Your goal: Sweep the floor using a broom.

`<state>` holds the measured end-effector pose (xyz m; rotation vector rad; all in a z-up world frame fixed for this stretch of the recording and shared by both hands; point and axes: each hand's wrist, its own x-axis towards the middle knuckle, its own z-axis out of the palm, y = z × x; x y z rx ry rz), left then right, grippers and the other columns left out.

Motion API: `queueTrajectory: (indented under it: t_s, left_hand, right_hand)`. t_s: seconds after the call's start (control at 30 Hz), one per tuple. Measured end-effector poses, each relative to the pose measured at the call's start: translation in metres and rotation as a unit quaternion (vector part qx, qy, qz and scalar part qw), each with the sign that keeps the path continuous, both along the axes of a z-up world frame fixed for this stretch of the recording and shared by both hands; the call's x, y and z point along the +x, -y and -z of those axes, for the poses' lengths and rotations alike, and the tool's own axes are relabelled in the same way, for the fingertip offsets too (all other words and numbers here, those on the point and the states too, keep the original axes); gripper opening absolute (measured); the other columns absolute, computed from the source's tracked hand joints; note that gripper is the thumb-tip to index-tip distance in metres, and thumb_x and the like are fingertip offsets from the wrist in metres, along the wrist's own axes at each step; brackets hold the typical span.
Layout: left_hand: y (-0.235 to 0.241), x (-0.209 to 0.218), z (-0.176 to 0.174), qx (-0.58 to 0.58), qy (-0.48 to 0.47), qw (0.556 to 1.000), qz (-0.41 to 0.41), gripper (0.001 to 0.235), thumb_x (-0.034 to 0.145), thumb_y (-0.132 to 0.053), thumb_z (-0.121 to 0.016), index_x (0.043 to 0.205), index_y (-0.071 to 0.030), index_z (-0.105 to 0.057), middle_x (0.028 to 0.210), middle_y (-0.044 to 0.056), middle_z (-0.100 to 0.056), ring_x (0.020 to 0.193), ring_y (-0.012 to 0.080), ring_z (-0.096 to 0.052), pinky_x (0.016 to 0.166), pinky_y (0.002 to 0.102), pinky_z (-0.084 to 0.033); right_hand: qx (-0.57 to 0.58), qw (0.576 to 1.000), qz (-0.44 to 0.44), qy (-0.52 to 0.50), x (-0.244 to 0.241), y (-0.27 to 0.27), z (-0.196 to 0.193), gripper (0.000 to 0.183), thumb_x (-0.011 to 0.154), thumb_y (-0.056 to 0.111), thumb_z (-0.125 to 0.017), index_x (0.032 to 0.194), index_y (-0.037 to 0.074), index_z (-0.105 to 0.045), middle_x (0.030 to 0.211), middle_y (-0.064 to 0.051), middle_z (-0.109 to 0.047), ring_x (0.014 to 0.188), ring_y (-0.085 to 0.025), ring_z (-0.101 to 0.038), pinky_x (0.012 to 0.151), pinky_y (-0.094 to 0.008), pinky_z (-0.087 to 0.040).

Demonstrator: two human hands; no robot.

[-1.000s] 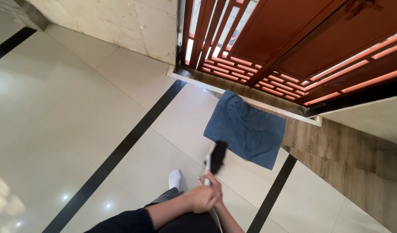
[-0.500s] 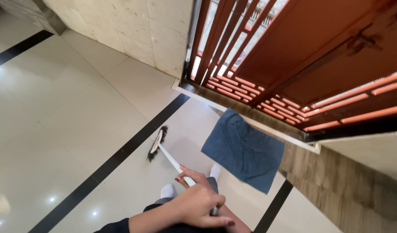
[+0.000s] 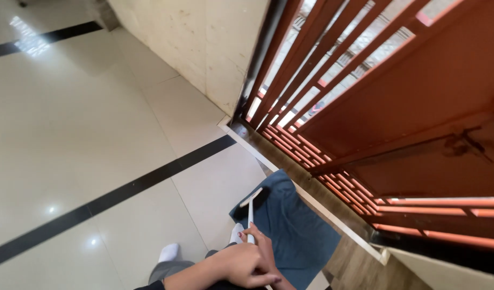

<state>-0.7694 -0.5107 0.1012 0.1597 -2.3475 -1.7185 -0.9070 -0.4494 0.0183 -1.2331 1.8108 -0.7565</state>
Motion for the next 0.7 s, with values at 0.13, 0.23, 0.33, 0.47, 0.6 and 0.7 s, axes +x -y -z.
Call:
queueTrajectory:
  t_s: [0.13,0.23,0.33,0.47,0.6,0.7]
  left_hand:
    - [-0.012,-0.031,0.038,-0.025,0.07,0.994,-0.074,0.058,0.106,-0.047,-0.055,0.073,-0.004,-0.073,0.063,0.015,-0.066,0.054,0.0324,-0.063,0.059,0.04,-0.054]
    - [-0.007,-0.038,0.044,-0.013,0.105,0.983,-0.153,0.057,0.102,-0.049,-0.055,0.07,-0.005,-0.073,0.061,0.015,-0.067,0.052,0.0326,-0.063,0.056,0.041,-0.053]
    - [0.002,-0.039,0.048,-0.029,0.179,0.96,-0.215,0.06,0.099,-0.05,-0.055,0.065,-0.004,-0.071,0.057,0.015,-0.065,0.05,0.0332,-0.062,0.054,0.042,-0.052]
    - [0.011,-0.05,0.049,-0.056,0.209,0.945,-0.244,0.061,0.099,-0.052,-0.055,0.062,-0.005,-0.07,0.054,0.017,-0.063,0.05,0.034,-0.063,0.054,0.043,-0.052]
    - [0.005,-0.079,0.036,-0.097,0.177,0.953,-0.225,0.059,0.099,-0.055,-0.056,0.072,-0.006,-0.074,0.058,0.018,-0.065,0.052,0.0362,-0.064,0.058,0.044,-0.053]
    - [-0.003,-0.093,0.003,-0.127,0.078,0.966,-0.21,0.06,0.099,-0.057,-0.06,0.076,-0.003,-0.072,0.066,0.016,-0.067,0.06,0.0361,-0.067,0.063,0.044,-0.055]
  right_hand:
    - [-0.014,0.999,-0.046,0.007,-0.031,0.008,0.068,0.019,0.091,0.022,-0.077,0.092,0.004,-0.073,0.11,-0.029,-0.07,0.101,-0.04,-0.068,0.087,-0.041,-0.054]
    - [-0.032,0.994,-0.1,0.045,-0.03,0.026,0.098,0.021,0.092,0.023,-0.078,0.094,0.003,-0.072,0.115,-0.029,-0.07,0.107,-0.04,-0.067,0.092,-0.042,-0.054]
    - [-0.047,0.984,-0.155,0.074,-0.017,0.053,0.095,0.022,0.093,0.023,-0.078,0.095,0.003,-0.07,0.115,-0.027,-0.07,0.114,-0.037,-0.067,0.095,-0.044,-0.054]
    - [-0.109,0.965,-0.185,0.147,-0.006,0.066,0.057,0.02,0.092,0.015,-0.074,0.105,0.003,-0.065,0.125,-0.024,-0.064,0.119,-0.033,-0.061,0.1,-0.044,-0.052]
    - [-0.21,0.933,-0.167,0.24,-0.021,0.069,0.046,0.025,0.09,0.009,-0.073,0.111,0.002,-0.061,0.122,-0.021,-0.062,0.124,-0.029,-0.059,0.103,-0.04,-0.052]
    - [-0.201,0.927,-0.219,0.23,-0.048,0.07,0.009,0.016,0.093,0.003,-0.076,0.105,0.001,-0.066,0.106,-0.019,-0.071,0.118,-0.029,-0.068,0.105,-0.038,-0.053]
